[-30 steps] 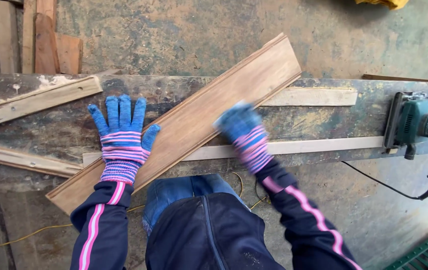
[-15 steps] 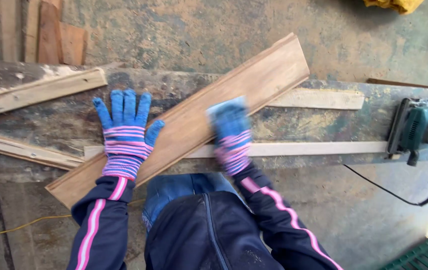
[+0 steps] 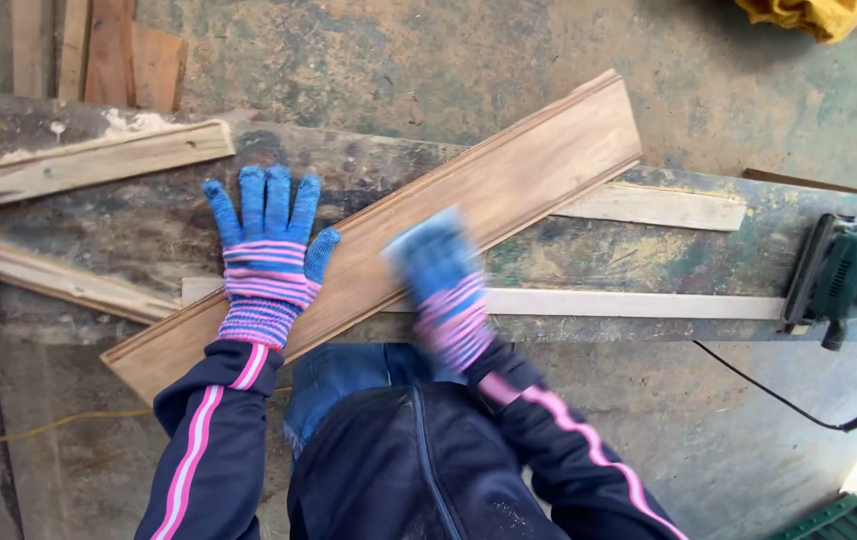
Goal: Sanding a wooden board by hand using a piece of sandpaper.
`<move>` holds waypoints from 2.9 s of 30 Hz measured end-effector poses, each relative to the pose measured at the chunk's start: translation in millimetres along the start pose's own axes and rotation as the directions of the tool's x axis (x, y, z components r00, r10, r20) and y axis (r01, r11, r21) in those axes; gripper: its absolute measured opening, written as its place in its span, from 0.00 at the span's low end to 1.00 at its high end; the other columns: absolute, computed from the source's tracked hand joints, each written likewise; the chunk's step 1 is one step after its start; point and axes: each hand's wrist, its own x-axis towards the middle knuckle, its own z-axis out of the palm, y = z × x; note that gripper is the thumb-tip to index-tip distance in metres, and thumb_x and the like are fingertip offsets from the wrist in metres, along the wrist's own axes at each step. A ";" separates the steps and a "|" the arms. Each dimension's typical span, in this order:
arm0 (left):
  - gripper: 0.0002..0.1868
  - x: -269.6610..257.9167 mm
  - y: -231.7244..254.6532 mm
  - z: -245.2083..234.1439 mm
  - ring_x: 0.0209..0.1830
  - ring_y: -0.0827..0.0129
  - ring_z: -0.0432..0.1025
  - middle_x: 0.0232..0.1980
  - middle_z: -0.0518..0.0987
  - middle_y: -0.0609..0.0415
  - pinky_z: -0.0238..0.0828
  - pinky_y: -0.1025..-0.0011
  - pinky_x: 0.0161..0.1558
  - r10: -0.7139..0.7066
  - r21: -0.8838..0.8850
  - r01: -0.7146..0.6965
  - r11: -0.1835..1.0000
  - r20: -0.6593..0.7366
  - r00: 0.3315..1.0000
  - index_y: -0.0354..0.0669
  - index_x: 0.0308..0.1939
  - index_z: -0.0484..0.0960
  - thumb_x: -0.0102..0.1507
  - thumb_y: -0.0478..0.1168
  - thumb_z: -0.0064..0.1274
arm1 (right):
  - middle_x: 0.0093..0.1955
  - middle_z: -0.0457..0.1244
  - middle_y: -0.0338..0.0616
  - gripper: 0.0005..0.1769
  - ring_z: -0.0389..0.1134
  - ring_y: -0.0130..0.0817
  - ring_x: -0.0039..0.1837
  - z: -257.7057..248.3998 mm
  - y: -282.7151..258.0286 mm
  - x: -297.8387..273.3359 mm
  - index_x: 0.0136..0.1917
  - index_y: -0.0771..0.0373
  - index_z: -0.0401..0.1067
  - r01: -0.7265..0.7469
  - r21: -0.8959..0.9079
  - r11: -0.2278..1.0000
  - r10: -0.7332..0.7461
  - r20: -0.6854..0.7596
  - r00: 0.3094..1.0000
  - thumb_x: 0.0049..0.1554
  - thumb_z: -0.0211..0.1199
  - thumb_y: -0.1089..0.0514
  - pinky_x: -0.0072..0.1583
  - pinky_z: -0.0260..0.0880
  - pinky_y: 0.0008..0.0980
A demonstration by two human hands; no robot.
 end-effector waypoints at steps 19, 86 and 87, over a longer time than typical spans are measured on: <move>0.39 -6.2 -8.2 -1.4 0.85 0.42 0.39 0.84 0.53 0.39 0.20 0.29 0.77 0.006 -0.010 -0.005 1.000 0.022 1.000 0.49 0.83 0.60 0.72 0.61 0.45 | 0.81 0.56 0.44 0.28 0.50 0.42 0.87 33.7 -75.8 -22.7 0.74 0.51 0.68 0.081 0.250 0.965 -0.085 0.005 0.996 0.60 0.57 0.60 0.88 0.46 0.50; 0.40 -234.4 -86.4 53.0 0.45 0.65 0.76 0.50 0.83 0.47 0.72 0.63 0.49 -0.914 -0.628 0.753 -0.197 0.396 0.091 0.34 0.57 0.82 0.56 0.65 0.67 | 0.80 0.55 0.52 0.37 0.50 0.51 0.84 7.4 118.9 -39.4 0.76 0.59 0.66 0.059 0.088 0.994 -0.063 0.042 0.997 0.52 0.54 0.65 0.84 0.44 0.54; 0.40 -234.5 -91.0 58.1 0.46 0.65 0.76 0.50 0.82 0.47 0.74 0.62 0.48 -0.900 -0.618 0.753 -0.227 0.428 0.079 0.35 0.57 0.81 0.56 0.65 0.67 | 0.80 0.57 0.49 0.32 0.52 0.47 0.85 14.0 154.3 -44.0 0.76 0.59 0.66 -0.068 0.018 0.997 0.069 -0.027 0.997 0.58 0.54 0.66 0.85 0.47 0.52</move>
